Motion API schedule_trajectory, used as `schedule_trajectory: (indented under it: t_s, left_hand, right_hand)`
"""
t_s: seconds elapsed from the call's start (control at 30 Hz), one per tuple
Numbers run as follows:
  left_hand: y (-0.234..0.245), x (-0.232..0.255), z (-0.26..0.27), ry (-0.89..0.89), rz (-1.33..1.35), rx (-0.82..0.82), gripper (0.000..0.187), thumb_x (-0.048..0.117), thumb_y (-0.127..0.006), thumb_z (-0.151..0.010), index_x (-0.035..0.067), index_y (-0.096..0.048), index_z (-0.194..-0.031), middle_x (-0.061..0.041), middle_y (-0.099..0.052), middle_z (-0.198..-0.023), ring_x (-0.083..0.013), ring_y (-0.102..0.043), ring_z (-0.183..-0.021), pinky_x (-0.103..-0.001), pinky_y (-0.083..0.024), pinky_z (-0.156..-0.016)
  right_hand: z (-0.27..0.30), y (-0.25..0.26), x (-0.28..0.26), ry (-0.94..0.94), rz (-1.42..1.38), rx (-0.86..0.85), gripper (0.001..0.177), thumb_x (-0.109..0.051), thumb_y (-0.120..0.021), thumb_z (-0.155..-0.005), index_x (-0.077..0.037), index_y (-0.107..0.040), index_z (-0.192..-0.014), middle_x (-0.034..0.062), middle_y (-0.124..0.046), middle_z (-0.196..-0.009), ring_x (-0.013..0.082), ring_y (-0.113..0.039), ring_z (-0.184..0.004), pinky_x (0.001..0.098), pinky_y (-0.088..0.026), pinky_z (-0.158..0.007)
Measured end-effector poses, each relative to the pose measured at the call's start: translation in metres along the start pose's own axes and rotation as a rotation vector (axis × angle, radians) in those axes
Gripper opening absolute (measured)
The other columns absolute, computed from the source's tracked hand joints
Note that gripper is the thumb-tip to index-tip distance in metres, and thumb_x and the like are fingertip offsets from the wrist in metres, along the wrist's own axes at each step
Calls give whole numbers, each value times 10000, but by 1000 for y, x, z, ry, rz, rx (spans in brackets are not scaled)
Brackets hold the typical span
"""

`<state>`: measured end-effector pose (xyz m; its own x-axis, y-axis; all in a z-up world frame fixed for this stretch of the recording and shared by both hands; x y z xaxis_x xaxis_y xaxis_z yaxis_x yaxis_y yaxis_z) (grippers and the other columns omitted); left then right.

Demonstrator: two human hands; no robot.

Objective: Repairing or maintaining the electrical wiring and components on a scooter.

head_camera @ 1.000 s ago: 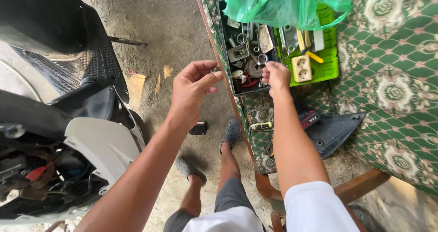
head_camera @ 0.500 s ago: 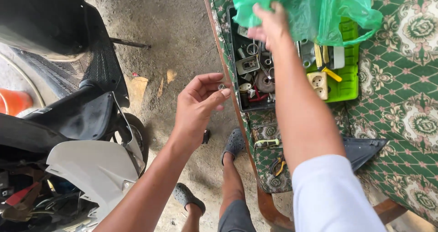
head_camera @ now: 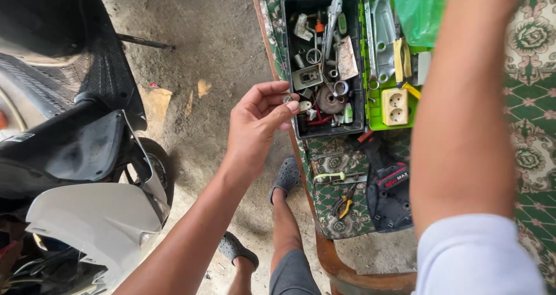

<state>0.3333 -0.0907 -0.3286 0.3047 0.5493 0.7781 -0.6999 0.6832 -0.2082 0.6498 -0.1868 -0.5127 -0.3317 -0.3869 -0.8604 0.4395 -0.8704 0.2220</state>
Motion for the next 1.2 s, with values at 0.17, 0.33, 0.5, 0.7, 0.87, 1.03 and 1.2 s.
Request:
schedule_trajectory:
  t_s: [0.17,0.33,0.5,0.7,0.87,1.03,1.2]
  left_hand:
    - [-10,-10,-12,69,-90,40,373,57,-751,-896,30,-643,-1253,-57,-764,-1114,-86,-711,-936,-224,-549,-695]
    - [-9,-21,-19,31,-104,-7,383,62,-755,-896,25,-635,-1257,-66,-763,-1099,-97,-714,-926,-229,-549,-691]
    - [-7,-28,-12,28,-122,-26,380,67,-757,-906,19,-630,-1261,-65,-761,-1119,-83,-694,-946,-217,-537,-709]
    - [-9,-38,-14,44,-143,-34,374,66,-753,-907,17,-637,-1259,-63,-758,-1110,-83,-695,-932,-220,-533,-709]
    - [-8,-51,-16,44,-179,-44,375,57,-749,-908,21,-633,-1262,-52,-755,-1111,-71,-687,-923,-219,-538,-711]
    - [-7,-52,-13,50,-254,-43,346,40,-740,-910,19,-663,-1247,-42,-757,-1091,-65,-679,-897,-214,-548,-714]
    - [-11,-62,-18,30,-263,-48,288,12,-745,-903,5,-712,-1189,-56,-761,-1080,-80,-674,-852,-231,-557,-700]
  right_hand:
    - [110,-35,10,58,219,122,357,-350,-506,-1112,-39,-590,-1264,149,-759,-1186,253,-762,-1079,381,-628,-954]
    - [144,-86,144,-6,732,-92,914,-478,-860,-767,-51,-432,-1453,249,-435,-1503,448,-398,-1413,596,-368,-1102]
    - [180,-111,154,-17,889,0,798,-413,-850,-756,-65,-493,-1378,174,-558,-1344,402,-477,-1279,558,-414,-1012]
    - [232,-93,169,185,866,3,369,-140,-736,-854,-71,-629,-1200,143,-617,-1210,375,-555,-1168,478,-459,-1022]
    - [269,-94,183,386,614,-110,243,-30,-652,-901,-37,-678,-1143,143,-640,-1143,355,-602,-1111,458,-484,-980]
    - [274,-84,171,400,523,-32,255,-6,-645,-893,-43,-675,-1143,138,-665,-1138,352,-626,-1095,454,-490,-978]
    - [267,-60,165,471,449,105,306,42,-606,-865,-43,-665,-1153,142,-675,-1174,349,-634,-1120,445,-498,-996]
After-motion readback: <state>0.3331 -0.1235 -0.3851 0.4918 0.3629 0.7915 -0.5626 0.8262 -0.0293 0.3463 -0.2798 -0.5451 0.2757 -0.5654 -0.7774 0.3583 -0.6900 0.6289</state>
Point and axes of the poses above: each hand's wrist, its own z-axis away from the middle knuckle, its own y-axis out of the back of the hand, x = y × z, the point moved 1 cm from there along -z, towards the middle knuckle
